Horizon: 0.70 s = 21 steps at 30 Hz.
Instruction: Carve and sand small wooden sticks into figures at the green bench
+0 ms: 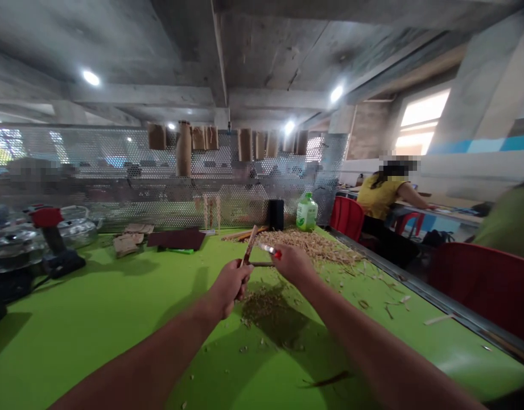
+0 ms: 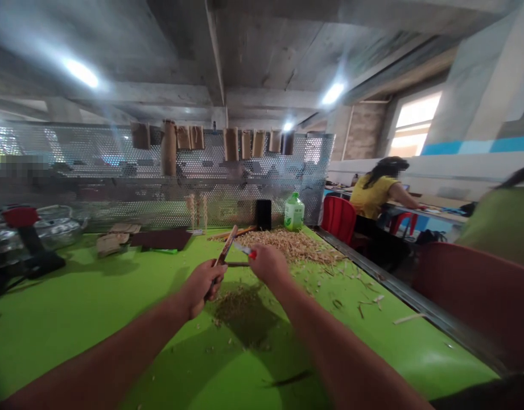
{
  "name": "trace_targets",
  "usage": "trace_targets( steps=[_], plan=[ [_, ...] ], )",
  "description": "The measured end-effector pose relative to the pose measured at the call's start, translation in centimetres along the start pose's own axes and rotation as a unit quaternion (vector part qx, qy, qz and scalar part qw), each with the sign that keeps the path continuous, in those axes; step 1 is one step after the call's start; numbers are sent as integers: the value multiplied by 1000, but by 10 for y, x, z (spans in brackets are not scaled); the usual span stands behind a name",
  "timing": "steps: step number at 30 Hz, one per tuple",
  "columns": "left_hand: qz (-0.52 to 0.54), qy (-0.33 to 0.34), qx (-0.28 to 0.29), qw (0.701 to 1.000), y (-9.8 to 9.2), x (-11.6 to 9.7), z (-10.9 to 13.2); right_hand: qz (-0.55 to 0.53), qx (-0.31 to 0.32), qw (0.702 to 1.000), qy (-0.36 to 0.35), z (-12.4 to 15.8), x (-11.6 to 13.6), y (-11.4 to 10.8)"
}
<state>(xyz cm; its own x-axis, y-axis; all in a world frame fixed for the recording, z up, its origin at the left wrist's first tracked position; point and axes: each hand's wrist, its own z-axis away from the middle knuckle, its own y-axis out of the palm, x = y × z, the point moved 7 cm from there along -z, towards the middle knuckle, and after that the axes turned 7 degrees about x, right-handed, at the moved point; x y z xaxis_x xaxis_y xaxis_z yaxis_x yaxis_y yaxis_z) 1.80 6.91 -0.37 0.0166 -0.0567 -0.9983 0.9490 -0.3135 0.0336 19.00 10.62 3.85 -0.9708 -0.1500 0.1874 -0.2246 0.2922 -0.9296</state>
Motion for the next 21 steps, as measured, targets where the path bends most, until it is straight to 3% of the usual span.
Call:
trace_targets(
  steps=[3, 6, 9, 12, 16, 18, 21],
  plan=[
    [-26, 6, 7, 1000, 7, -4, 5, 29, 34, 999, -29, 8, 26, 15],
    [-52, -7, 0, 999, 15, -9, 15, 50, 36, 998, -20, 7, 22, 18],
    [-69, -25, 0, 997, 20, -13, 23, 55, 34, 997, 28, -2, -4, 16],
    [-49, -23, 45, 997, 28, -14, 26, 52, 31, 992, 107, -11, -42, 10],
    [-4, 14, 81, 997, 29, -15, 24, 19, -33, 987, 157, -11, -71, -4],
    [6, 19, 58, 998, 21, -11, 18, -21, -54, 987, 149, -8, -66, -7],
    [-18, 29, 16, 999, 8, -5, 9, -60, -47, 993, 85, -2, -35, -3]
  ],
)
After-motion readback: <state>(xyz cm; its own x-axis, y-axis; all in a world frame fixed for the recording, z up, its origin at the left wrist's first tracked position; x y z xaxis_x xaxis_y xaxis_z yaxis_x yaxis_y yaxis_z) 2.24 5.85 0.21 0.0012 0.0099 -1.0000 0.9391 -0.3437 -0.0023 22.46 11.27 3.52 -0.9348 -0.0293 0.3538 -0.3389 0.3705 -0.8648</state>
